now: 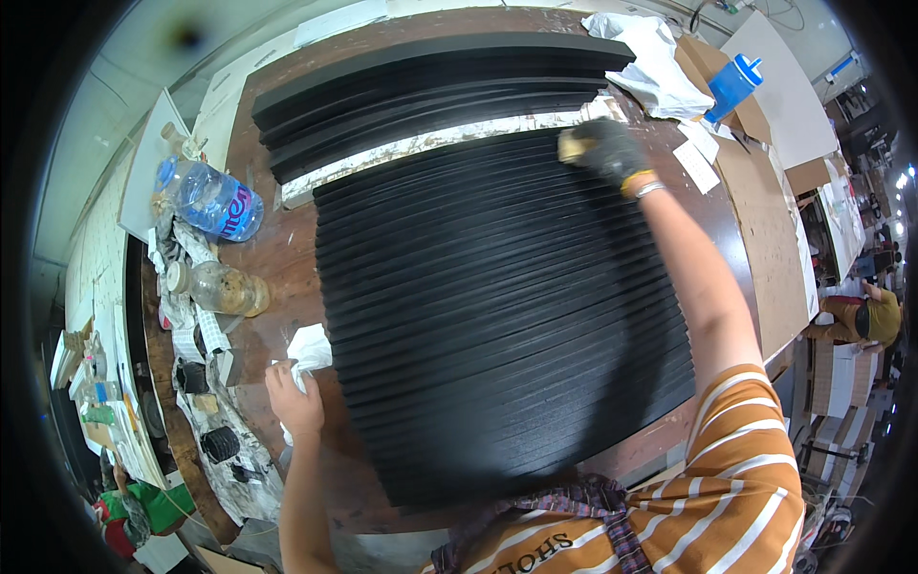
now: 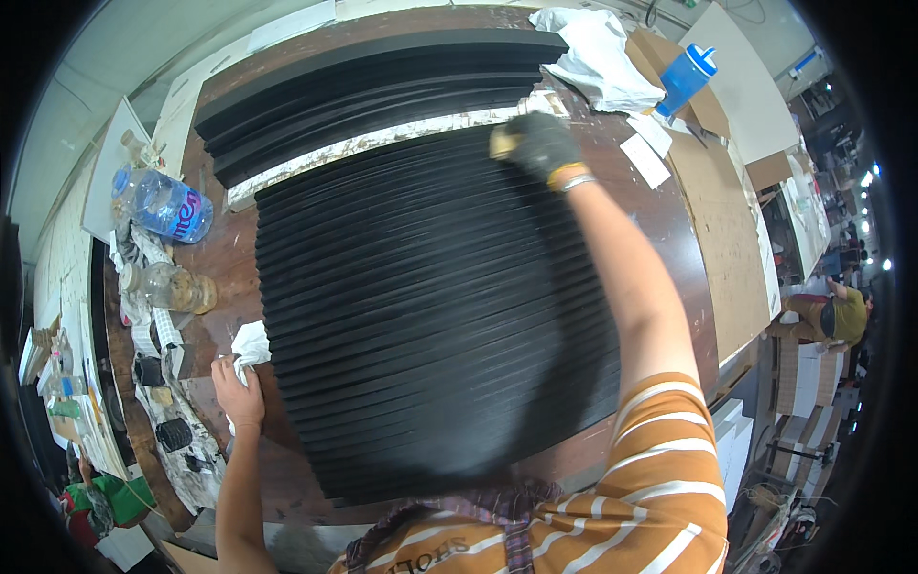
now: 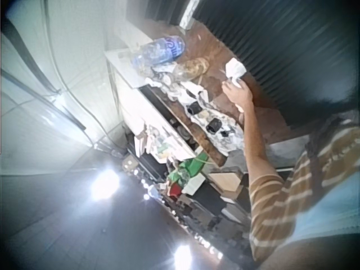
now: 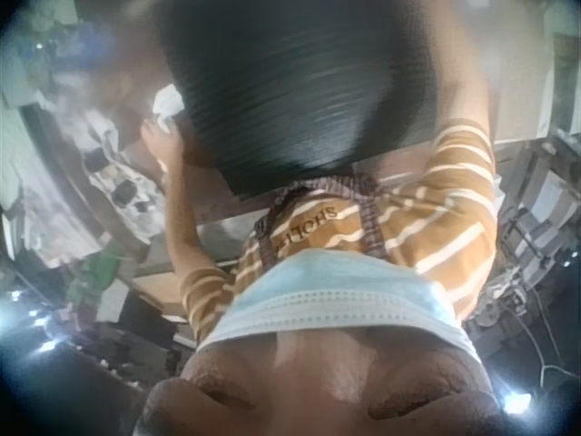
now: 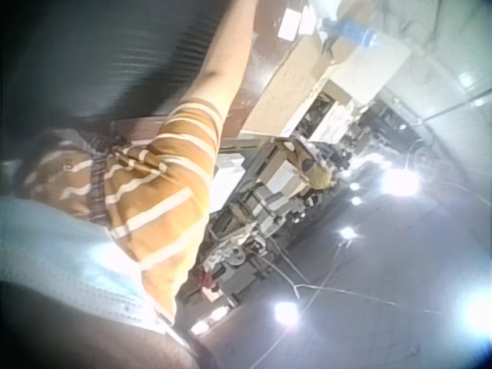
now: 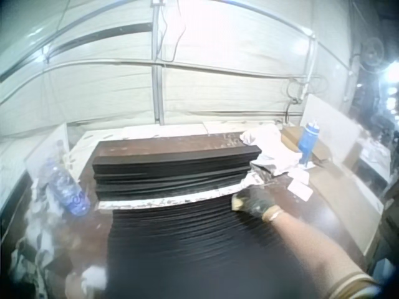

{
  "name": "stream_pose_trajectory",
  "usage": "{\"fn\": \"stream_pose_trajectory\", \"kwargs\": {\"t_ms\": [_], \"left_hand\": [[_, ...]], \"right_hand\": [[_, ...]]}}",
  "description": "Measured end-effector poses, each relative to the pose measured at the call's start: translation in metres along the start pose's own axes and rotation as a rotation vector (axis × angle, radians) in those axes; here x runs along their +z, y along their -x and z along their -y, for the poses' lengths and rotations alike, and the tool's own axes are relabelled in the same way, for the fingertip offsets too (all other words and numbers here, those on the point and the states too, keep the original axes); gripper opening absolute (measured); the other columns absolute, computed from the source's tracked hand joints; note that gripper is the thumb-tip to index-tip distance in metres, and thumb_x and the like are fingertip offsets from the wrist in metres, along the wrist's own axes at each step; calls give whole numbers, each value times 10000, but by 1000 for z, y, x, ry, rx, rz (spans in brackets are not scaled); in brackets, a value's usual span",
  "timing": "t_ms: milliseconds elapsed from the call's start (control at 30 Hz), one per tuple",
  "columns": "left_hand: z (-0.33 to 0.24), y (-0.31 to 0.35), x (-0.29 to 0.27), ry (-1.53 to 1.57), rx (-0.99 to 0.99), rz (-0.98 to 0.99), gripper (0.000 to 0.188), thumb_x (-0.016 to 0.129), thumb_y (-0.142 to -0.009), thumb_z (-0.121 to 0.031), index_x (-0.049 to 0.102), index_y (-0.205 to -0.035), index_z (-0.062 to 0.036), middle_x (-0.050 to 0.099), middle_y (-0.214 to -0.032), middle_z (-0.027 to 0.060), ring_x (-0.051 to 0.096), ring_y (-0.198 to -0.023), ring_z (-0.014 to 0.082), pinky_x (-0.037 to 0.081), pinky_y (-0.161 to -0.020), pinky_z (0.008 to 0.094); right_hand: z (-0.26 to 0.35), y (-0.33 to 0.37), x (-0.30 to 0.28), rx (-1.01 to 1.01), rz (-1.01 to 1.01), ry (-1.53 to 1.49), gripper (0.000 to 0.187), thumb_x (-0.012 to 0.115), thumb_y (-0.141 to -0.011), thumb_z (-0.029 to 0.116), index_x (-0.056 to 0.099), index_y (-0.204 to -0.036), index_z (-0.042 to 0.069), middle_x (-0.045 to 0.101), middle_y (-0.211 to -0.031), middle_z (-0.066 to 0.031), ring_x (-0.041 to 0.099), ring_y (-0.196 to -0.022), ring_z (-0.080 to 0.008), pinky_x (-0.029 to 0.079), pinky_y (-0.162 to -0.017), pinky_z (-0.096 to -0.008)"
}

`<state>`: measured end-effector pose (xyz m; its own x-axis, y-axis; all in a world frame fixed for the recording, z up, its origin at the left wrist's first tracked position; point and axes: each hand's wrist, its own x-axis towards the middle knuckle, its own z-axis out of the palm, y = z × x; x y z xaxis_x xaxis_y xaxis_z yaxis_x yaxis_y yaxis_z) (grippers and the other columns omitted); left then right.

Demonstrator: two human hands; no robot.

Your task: The person wipes a stack of black ribbed panels with a white cloth, then uses a small brush to clean the grooves. They alternate between wiping and brushing, handling the panels one at a time on a cluttered workbench.

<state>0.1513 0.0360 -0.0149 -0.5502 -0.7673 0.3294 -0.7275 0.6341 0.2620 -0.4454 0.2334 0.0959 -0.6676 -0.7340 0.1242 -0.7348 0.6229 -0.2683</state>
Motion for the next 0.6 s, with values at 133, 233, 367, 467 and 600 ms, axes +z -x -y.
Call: {"fn": "stream_pose_trajectory", "kwargs": {"t_ms": [133, 233, 367, 467, 600], "left_hand": [[-3, -1, 0, -25, 15, -11, 286, 642, -882, -104, 606, -1156, -31, 574, -1133, 192, 573, -1087, 428, 482, -917, 508], [-4, -2, -1, -37, -1, -5, 290, 653, -871, -92, 606, -1152, -37, 577, -1130, 187, 573, -1082, 424, 486, -908, 504], [-4, -3, -3, 0, 8, -4, 297, 667, -856, -71, 610, -1145, -29, 585, -1118, 184, 579, -1068, 423, 489, -897, 500], [-4, -4, -5, 42, 25, -15, 288, 674, -852, -73, 616, -1129, -22, 593, -1099, 182, 584, -1058, 424, 491, -896, 496], [-4, -5, -7, 86, 21, -6, 303, 683, -844, -74, 619, -1134, -19, 599, -1086, 182, 588, -1042, 423, 492, -893, 494]], "right_hand": [[-43, -1, -21, 230, -61, 141, 319, 781, -882, 333, 793, -1123, 123, 783, -1042, -129, 744, -1008, -306, 573, -925, -429], [40, -2, 24, -241, -346, -61, 286, 751, -874, 308, 790, -1060, 94, 751, -993, -127, 728, -944, -333, 578, -911, -446], [223, -3, 77, -485, 37, -298, 279, 765, -812, 236, 795, -1065, 122, 691, -1116, -141, 662, -1085, -328, 567, -945, -467], [294, -6, 85, -697, 93, -200, 287, 760, -814, 213, 798, -1092, 154, 683, -1077, -150, 656, -1056, -329, 567, -933, -464], [245, -26, 60, -525, 160, 58, 197, 686, -916, 316, 794, -908, 151, 684, -925, -130, 631, -923, -304, 542, -829, -448]]}}
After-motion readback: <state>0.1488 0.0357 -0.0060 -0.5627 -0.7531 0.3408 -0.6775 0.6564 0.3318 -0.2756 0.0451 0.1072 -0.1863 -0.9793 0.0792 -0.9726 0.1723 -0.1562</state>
